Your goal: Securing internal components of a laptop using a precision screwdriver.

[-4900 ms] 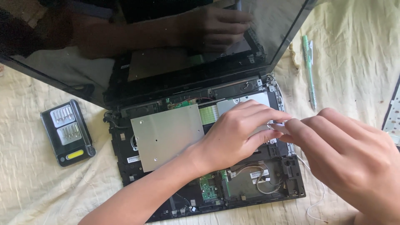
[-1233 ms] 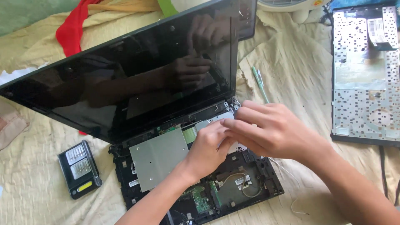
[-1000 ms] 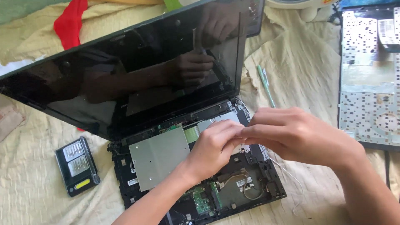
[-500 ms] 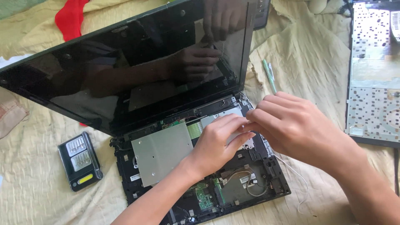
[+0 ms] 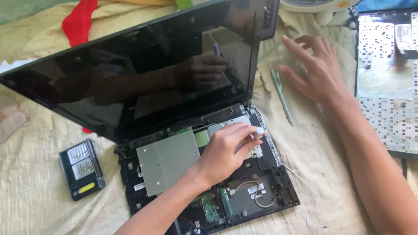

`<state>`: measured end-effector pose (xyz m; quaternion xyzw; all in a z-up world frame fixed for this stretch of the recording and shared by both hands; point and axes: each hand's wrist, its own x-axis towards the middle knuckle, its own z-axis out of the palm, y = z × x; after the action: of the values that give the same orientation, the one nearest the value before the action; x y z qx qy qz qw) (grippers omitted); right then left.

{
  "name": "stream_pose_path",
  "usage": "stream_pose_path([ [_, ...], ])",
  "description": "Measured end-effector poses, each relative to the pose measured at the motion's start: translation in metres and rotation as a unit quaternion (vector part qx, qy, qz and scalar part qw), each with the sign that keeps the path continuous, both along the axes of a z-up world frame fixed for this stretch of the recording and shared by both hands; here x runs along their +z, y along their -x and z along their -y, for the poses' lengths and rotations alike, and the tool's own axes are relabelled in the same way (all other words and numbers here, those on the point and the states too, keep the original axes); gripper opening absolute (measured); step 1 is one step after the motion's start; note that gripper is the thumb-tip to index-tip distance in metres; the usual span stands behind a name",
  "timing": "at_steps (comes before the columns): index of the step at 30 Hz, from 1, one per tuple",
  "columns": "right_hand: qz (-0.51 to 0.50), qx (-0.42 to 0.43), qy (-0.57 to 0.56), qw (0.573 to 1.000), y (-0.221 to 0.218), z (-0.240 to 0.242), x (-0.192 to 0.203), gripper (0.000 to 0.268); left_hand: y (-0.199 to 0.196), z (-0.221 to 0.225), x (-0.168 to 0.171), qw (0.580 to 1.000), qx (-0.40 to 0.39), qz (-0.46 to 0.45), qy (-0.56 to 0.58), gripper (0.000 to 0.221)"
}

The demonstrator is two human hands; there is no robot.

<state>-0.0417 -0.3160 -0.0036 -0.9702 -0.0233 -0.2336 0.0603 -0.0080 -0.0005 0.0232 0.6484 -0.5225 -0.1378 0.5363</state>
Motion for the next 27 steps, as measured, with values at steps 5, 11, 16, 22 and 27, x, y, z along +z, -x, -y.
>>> stream_pose_path([
  [5, -0.111, -0.066, 0.035, 0.991, -0.03, -0.009, 0.004, 0.063, 0.0, -0.002, -0.001, 1.0, -0.003, -0.004, 0.005, 0.012],
  [11, -0.161, -0.132, 0.021, 0.978, -0.044, -0.017, 0.014, 0.064, -0.001, -0.001, -0.006, 1.0, 0.0, 0.011, 0.017, 0.015],
  [16, -0.15, -0.18, -0.034, 0.971, -0.046, -0.029, 0.04, 0.068, -0.001, -0.002, -0.007, 1.0, 0.002, 0.019, 0.022, 0.015],
  [22, -0.247, -0.115, -0.072, 0.959, -0.017, -0.056, 0.104, 0.044, -0.001, -0.003, -0.01, 1.0, -0.006, 0.004, 0.024, 0.017],
  [27, -0.467, -0.09, -0.018, 0.879, 0.024, -0.11, 0.143, 0.055, 0.0, -0.004, -0.012, 0.999, -0.009, 0.028, -0.014, 0.022],
])
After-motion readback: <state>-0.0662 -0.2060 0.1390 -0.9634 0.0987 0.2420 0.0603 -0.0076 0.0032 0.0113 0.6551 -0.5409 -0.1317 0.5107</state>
